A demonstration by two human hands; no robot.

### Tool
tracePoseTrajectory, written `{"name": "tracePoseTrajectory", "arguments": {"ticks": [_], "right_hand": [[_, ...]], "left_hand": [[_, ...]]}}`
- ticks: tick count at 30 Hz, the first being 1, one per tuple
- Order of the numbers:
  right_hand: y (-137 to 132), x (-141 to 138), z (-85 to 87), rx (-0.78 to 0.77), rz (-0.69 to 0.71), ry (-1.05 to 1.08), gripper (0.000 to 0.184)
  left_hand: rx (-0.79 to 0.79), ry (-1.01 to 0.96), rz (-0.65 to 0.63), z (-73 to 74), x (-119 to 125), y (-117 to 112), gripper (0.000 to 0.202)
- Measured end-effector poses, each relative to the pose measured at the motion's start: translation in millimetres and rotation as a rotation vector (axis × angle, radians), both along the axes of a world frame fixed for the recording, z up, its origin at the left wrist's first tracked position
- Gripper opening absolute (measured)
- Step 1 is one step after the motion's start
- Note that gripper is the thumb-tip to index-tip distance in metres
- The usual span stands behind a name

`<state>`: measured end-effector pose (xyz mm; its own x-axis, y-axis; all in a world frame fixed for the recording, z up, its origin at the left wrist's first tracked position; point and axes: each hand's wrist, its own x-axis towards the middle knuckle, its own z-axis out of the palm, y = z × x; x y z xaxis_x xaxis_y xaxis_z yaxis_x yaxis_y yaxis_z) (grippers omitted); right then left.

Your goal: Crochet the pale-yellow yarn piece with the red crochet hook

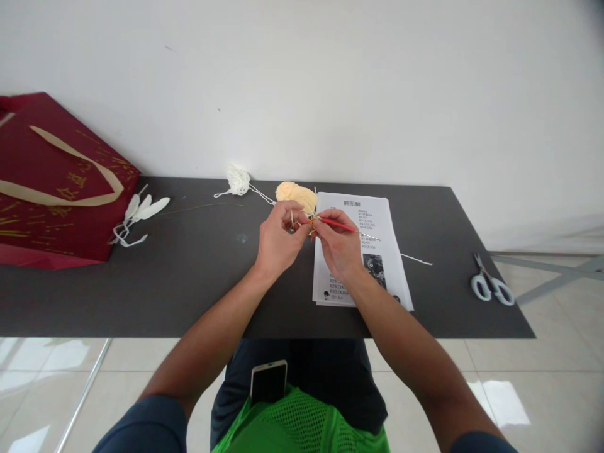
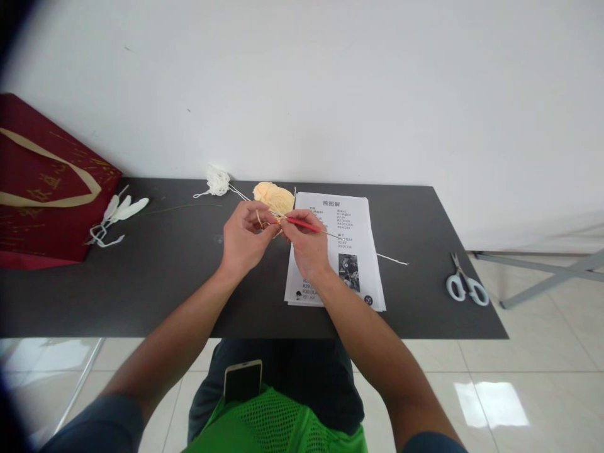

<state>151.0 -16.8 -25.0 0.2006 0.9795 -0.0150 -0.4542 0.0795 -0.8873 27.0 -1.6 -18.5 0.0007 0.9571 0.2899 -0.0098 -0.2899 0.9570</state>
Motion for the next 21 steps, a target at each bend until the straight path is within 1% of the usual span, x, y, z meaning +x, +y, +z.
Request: {"name": "tracePoseTrajectory", "arguments": {"ticks": [4, 10, 15, 21], "right_hand": [[-0.1, 0.4, -1.3, -0.017, 0.001, -0.019, 0.022], [-0.7, 0.0, -0.9, -0.005, 0.003, -0.046, 0.021], [-1.3, -0.9, -2.2, 0.017, -0.023, -0.111, 0.020], [-4.3, -2.6, -2.6, 0.055, -0.100, -0.225, 0.018]], "left_hand": [[0.018, 0.043, 0.034, -2.2, -1.0, -0.6, 0.029], [0.066, 0.088, 0.090, -1.4, -0.6, -3.8, 0.018], [0.069, 0.080, 0.109, -1.3, 1.1, -6.7, 0.017], [0.078, 0.051, 0.102, -2.7, 2.4, -6.5, 0.017]]}}
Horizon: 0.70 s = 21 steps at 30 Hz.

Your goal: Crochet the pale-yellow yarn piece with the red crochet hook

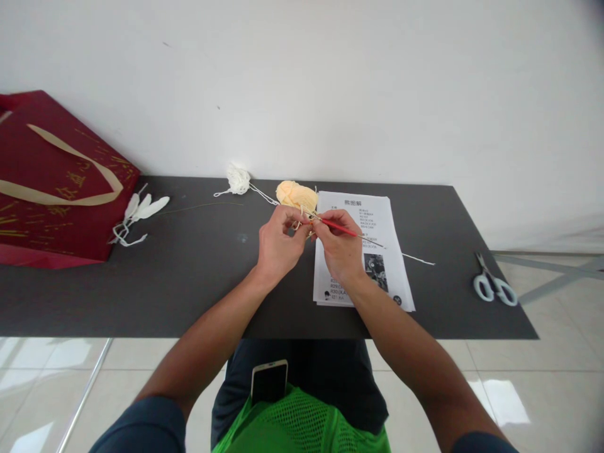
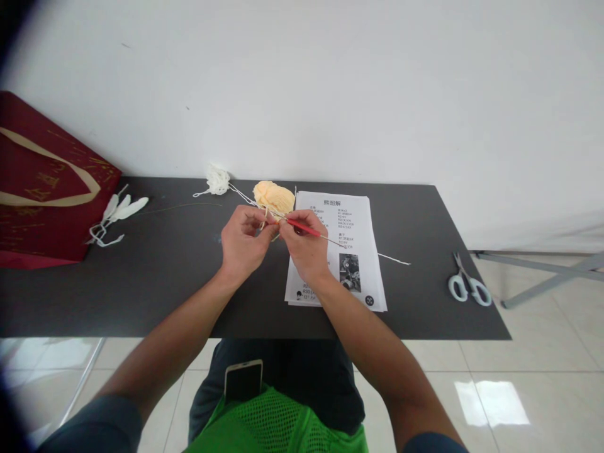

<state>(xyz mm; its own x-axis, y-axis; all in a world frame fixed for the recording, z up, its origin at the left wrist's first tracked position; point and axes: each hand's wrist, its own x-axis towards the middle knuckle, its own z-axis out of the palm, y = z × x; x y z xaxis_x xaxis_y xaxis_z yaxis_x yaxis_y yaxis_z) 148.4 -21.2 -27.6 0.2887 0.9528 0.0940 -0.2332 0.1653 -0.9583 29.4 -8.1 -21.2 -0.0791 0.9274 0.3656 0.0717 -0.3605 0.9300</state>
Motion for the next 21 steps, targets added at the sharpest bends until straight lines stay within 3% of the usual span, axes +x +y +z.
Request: {"name": "tracePoseTrajectory", "arguments": {"ticks": [12, 21], "right_hand": [[-3.3, -2.7, -1.9, 0.006, -0.075, -0.100, 0.016], [-5.0, -0.9, 1.4, 0.022, -0.096, -0.166, 0.011]], "left_hand": [[0.017, -0.075, -0.029, 1.4, 3.2, -1.4, 0.023], [0.023, 0.046, -0.003, -1.5, 1.1, -2.6, 0.022]]}}
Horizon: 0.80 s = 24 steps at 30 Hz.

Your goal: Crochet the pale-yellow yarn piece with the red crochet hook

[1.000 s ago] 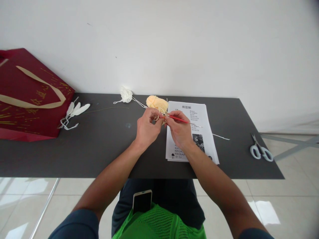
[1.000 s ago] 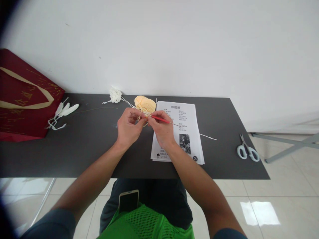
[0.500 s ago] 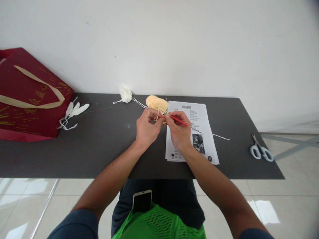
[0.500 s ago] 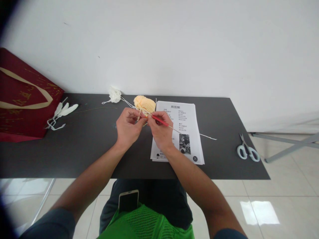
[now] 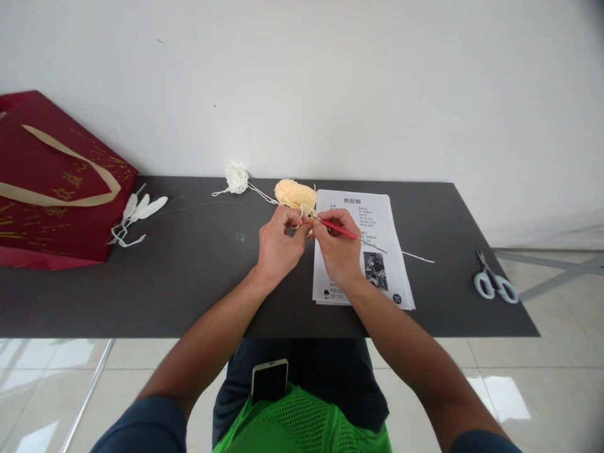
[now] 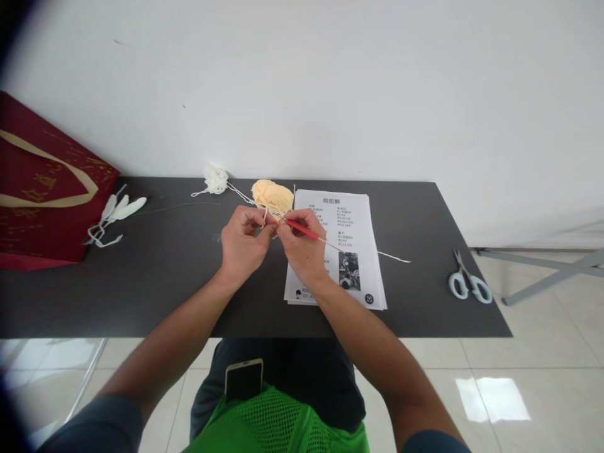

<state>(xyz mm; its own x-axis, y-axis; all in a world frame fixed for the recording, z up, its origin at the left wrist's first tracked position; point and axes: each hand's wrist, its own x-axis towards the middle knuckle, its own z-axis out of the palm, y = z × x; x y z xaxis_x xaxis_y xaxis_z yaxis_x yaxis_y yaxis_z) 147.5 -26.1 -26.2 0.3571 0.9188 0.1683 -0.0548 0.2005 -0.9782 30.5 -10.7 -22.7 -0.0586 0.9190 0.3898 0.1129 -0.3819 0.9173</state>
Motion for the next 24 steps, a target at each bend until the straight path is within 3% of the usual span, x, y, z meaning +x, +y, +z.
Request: {"name": "tracePoseTrajectory", "arguments": {"ticks": [5, 14, 17, 24], "right_hand": [[-2, -5, 0.1, 0.016, -0.080, 0.005, 0.014], [-2, -9, -1.4, 0.098, -0.028, 0.182, 0.018], [0, -8, -3.0, 0.084, 0.012, 0.225, 0.018], [5, -2, 5.1, -0.002, 0.082, 0.401, 0.018]], "left_hand": [[-0.053, -0.145, 0.007, 5.2, 3, 3, 0.025], [-0.432, -0.635, -0.228, 16.3, 0, 6, 0.035], [-0.475, -0.617, -0.279, 17.1, -3, 6, 0.033], [-0.265, -0.226, -0.316, 7.9, -16, 14, 0.015]]}}
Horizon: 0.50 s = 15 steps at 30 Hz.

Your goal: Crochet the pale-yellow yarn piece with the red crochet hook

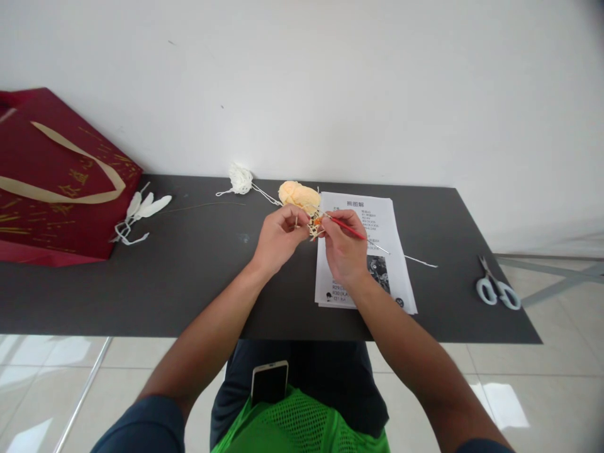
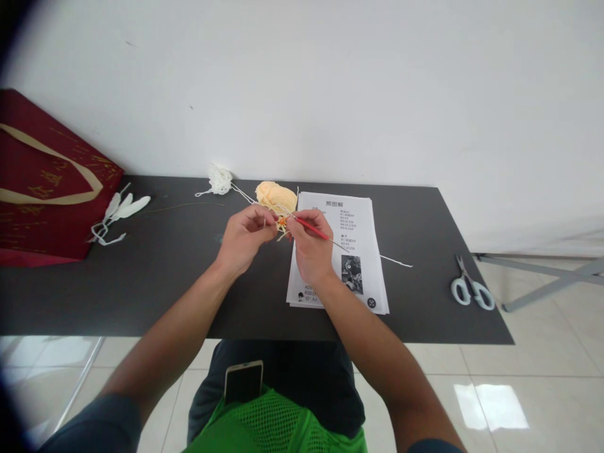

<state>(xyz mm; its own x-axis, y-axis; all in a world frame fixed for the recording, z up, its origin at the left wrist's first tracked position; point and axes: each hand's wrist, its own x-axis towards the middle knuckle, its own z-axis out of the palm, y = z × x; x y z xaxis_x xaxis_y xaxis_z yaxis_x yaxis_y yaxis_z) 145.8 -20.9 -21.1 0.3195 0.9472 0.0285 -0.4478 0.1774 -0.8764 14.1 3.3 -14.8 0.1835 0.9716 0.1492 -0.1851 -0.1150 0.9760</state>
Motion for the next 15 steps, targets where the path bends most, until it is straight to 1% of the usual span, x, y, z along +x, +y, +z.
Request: {"name": "tracePoseTrajectory", "arguments": {"ticks": [2, 4, 5, 7, 8, 9, 12, 13, 15], "right_hand": [[1, 2, 4.3, -0.006, 0.045, 0.067, 0.018], [1, 4, 7.4, -0.012, 0.118, 0.115, 0.017], [0, 4, 8.2, -0.014, 0.155, 0.128, 0.017], [-1, 5, 8.5, -0.013, 0.207, 0.138, 0.016], [-1, 4, 8.1, -0.009, 0.223, 0.138, 0.016], [-2, 4, 7.5, -0.004, 0.230, 0.138, 0.015], [-3, 3, 5.8, 0.015, 0.222, 0.125, 0.015], [-3, 3, 5.4, 0.014, 0.214, 0.111, 0.015], [-3, 2, 5.1, 0.010, 0.197, 0.076, 0.016]], "left_hand": [[0.116, 0.189, 0.014, -2.0, -5, 4, 0.020], [0.210, 0.400, 0.037, -2.0, -9, 6, 0.032], [0.220, 0.474, 0.033, -1.3, -10, 7, 0.038], [0.201, 0.527, 0.003, 1.2, -11, 7, 0.044], [0.160, 0.491, -0.027, 2.8, -11, 6, 0.048], [0.103, 0.413, -0.061, 4.5, -10, 5, 0.052], [-0.072, 0.039, -0.154, 9.2, -7, 1, 0.074], [-0.100, -0.075, -0.172, 10.5, -5, 0, 0.081], [-0.126, -0.190, -0.183, 12.0, -1, -4, 0.082]]}}
